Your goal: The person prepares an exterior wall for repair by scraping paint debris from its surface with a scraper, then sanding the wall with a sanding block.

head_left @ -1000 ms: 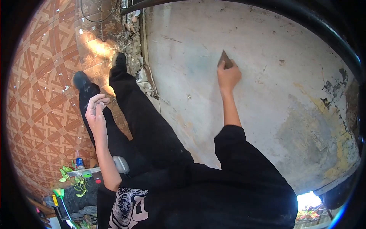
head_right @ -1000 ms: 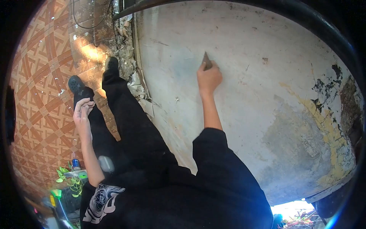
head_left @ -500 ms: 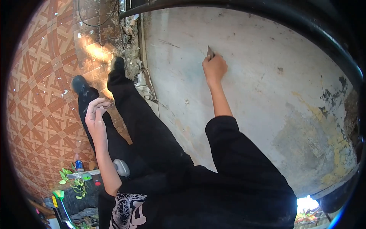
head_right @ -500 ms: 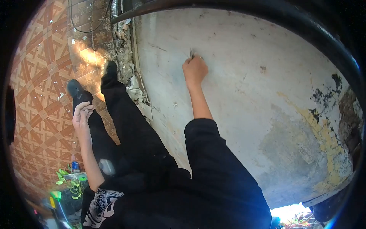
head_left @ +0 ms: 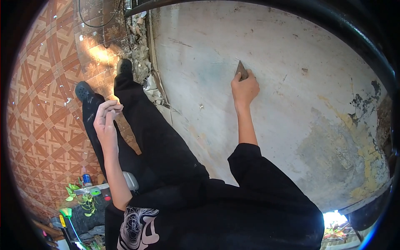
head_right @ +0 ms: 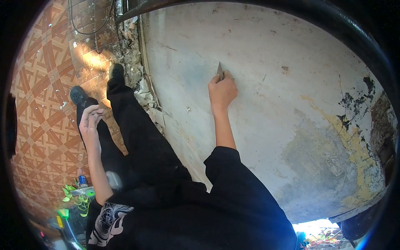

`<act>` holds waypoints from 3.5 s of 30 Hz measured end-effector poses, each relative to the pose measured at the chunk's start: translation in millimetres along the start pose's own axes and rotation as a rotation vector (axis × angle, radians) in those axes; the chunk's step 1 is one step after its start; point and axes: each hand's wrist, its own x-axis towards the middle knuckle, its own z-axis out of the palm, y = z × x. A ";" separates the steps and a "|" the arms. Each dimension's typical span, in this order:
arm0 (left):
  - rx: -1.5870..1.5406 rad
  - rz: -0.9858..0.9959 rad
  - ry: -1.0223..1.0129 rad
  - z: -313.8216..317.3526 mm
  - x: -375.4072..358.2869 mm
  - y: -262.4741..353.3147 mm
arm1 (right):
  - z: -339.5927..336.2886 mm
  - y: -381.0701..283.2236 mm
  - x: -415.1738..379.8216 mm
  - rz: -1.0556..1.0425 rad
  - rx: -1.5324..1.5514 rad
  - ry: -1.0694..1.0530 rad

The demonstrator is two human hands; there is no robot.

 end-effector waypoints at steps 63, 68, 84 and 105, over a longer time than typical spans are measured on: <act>-0.023 0.008 0.080 -34.1 -10.5 -5.3 | 55.7 5.2 -24.6 -0.092 -0.080 -0.130; -0.017 0.011 0.092 -37.7 -8.6 -4.9 | 83.7 -14.5 -20.0 -0.096 -0.091 -0.132; -0.028 0.012 0.066 -39.3 -5.7 -7.7 | 83.6 -16.4 -18.2 -0.012 -0.069 -0.092; -0.091 0.031 0.083 -61.3 -11.2 -13.2 | 85.1 -9.7 -23.0 -0.027 -0.046 -0.077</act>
